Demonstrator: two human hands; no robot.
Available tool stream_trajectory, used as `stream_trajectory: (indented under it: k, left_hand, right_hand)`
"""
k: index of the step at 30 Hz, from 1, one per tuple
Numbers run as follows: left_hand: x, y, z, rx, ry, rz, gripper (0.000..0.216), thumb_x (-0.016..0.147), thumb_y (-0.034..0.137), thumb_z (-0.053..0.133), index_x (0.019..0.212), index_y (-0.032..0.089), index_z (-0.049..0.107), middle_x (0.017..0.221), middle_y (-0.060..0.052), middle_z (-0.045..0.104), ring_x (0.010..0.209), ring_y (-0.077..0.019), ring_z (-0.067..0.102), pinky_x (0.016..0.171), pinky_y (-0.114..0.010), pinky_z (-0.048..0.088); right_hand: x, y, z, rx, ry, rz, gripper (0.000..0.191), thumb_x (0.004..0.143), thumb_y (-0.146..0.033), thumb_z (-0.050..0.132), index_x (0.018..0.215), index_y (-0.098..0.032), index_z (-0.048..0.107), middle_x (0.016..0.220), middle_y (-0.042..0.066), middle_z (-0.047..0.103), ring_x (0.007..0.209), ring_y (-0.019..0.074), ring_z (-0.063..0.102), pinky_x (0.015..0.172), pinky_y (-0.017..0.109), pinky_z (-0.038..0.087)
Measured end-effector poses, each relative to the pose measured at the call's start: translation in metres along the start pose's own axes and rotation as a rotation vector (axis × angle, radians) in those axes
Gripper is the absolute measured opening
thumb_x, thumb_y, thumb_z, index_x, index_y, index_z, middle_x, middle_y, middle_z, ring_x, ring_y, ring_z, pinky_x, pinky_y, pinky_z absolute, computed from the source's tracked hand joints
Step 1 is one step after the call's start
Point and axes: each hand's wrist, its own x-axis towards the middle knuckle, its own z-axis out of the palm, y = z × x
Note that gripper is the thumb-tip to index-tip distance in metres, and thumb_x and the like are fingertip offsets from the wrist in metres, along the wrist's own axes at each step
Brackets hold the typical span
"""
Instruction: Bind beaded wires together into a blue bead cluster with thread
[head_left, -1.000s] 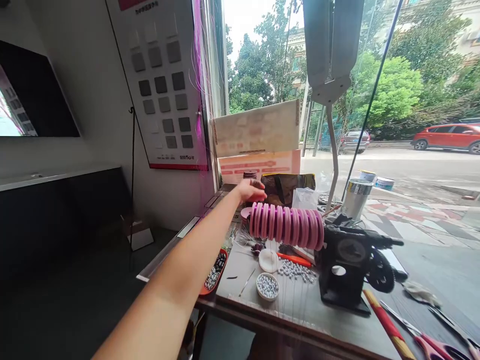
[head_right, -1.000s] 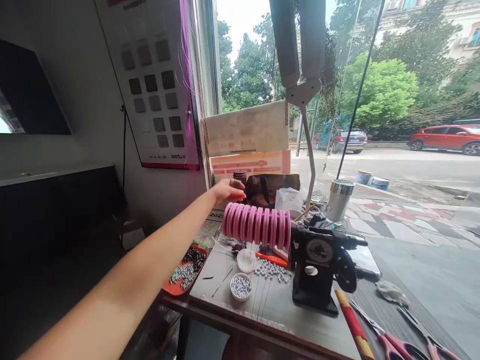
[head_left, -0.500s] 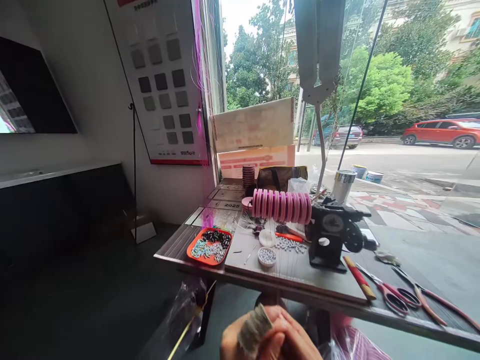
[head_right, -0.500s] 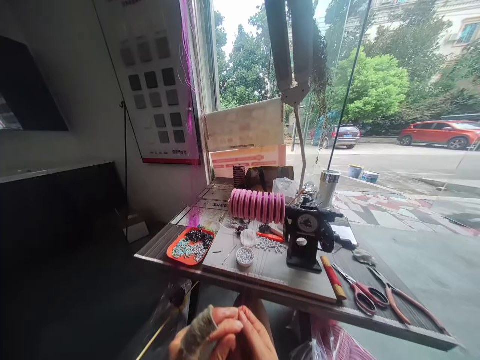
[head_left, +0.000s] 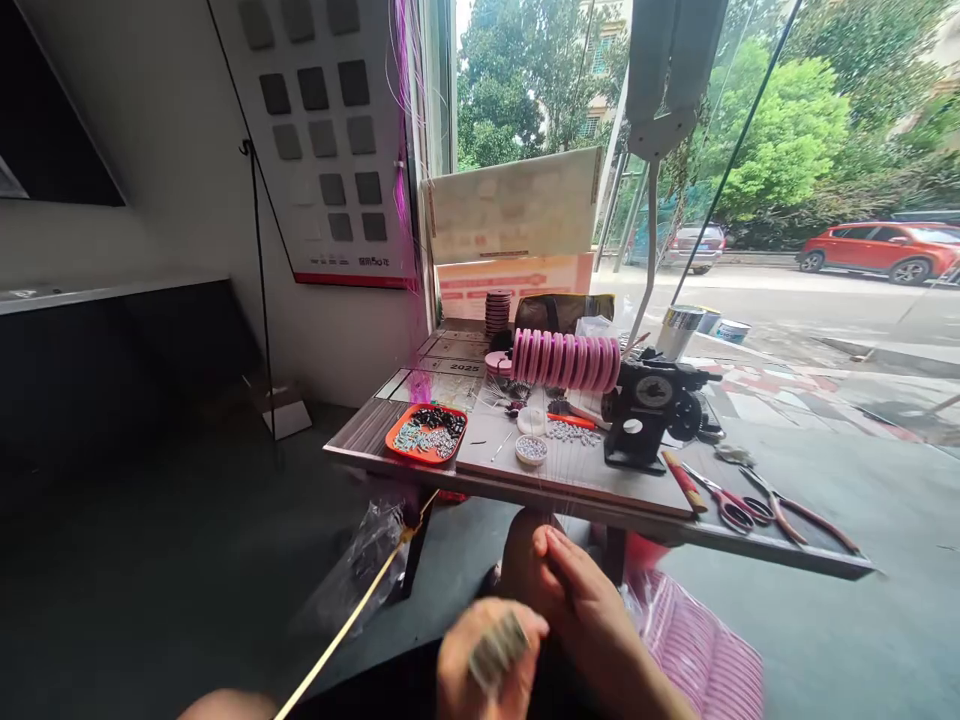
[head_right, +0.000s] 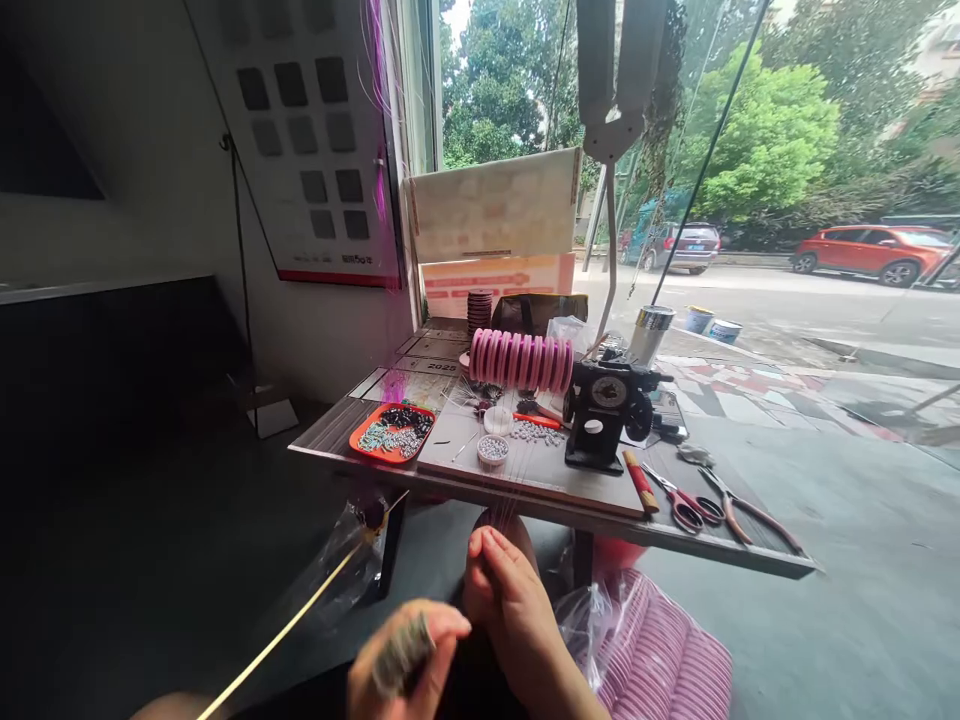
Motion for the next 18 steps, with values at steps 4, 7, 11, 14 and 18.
stream_trajectory:
  k: [4, 7, 11, 14, 18]
  left_hand:
    - [0.069, 0.024, -0.002, -0.269, -0.086, -0.333, 0.023, 0.081, 0.029, 0.054, 0.103, 0.022, 0.056, 0.107, -0.006, 0.062, 0.106, -0.0200, 0.053, 0.096, -0.032, 0.036]
    - [0.113, 0.031, 0.010, -0.386, -0.422, -0.555, 0.024, 0.084, 0.032, 0.050, 0.099, 0.015, 0.057, 0.099, -0.012, 0.066, 0.093, -0.0219, 0.060, 0.083, -0.035, 0.043]
    - [0.124, 0.025, 0.024, -0.510, -0.781, -0.679, 0.024, 0.083, 0.032, 0.051, 0.089, 0.011, 0.062, 0.075, -0.011, 0.067, 0.074, -0.0201, 0.064, 0.067, -0.029, 0.046]
    - [0.116, 0.015, 0.029, -0.577, -0.886, -0.715, 0.020, 0.082, 0.031, 0.055, 0.081, 0.012, 0.062, 0.053, 0.001, 0.052, 0.056, -0.0147, 0.058, 0.059, -0.027, 0.046]
    - [0.109, 0.008, 0.030, -0.631, -0.900, -0.736, 0.021, 0.083, 0.028, 0.053, 0.069, 0.013, 0.056, 0.052, 0.006, 0.040, 0.041, -0.0059, 0.041, 0.060, -0.027, 0.048]
  right_hand:
    - [-0.002, 0.001, -0.002, -0.008, 0.000, 0.025, 0.032, 0.072, -0.045, 0.066, 0.072, -0.018, 0.049, 0.043, -0.010, 0.035, 0.037, 0.0022, 0.019, 0.039, 0.017, 0.018]
    - [-0.005, 0.003, -0.004, -0.015, 0.003, 0.051, 0.032, 0.074, -0.045, 0.065, 0.072, -0.017, 0.049, 0.044, -0.009, 0.038, 0.037, 0.0022, 0.022, 0.039, 0.017, 0.017]
    - [-0.011, 0.008, -0.009, -0.025, 0.034, 0.064, 0.032, 0.075, -0.047, 0.063, 0.074, -0.018, 0.050, 0.044, -0.008, 0.041, 0.037, 0.0032, 0.026, 0.039, 0.017, 0.017]
    - [-0.017, 0.012, -0.011, -0.039, 0.057, 0.087, 0.035, 0.073, -0.050, 0.064, 0.075, -0.017, 0.051, 0.045, -0.007, 0.045, 0.037, 0.0033, 0.028, 0.039, 0.017, 0.018]
    - [-0.033, 0.026, -0.012, -0.062, 0.066, 0.147, 0.036, 0.072, -0.050, 0.065, 0.072, -0.017, 0.050, 0.044, -0.007, 0.045, 0.035, 0.0028, 0.029, 0.038, 0.017, 0.019]
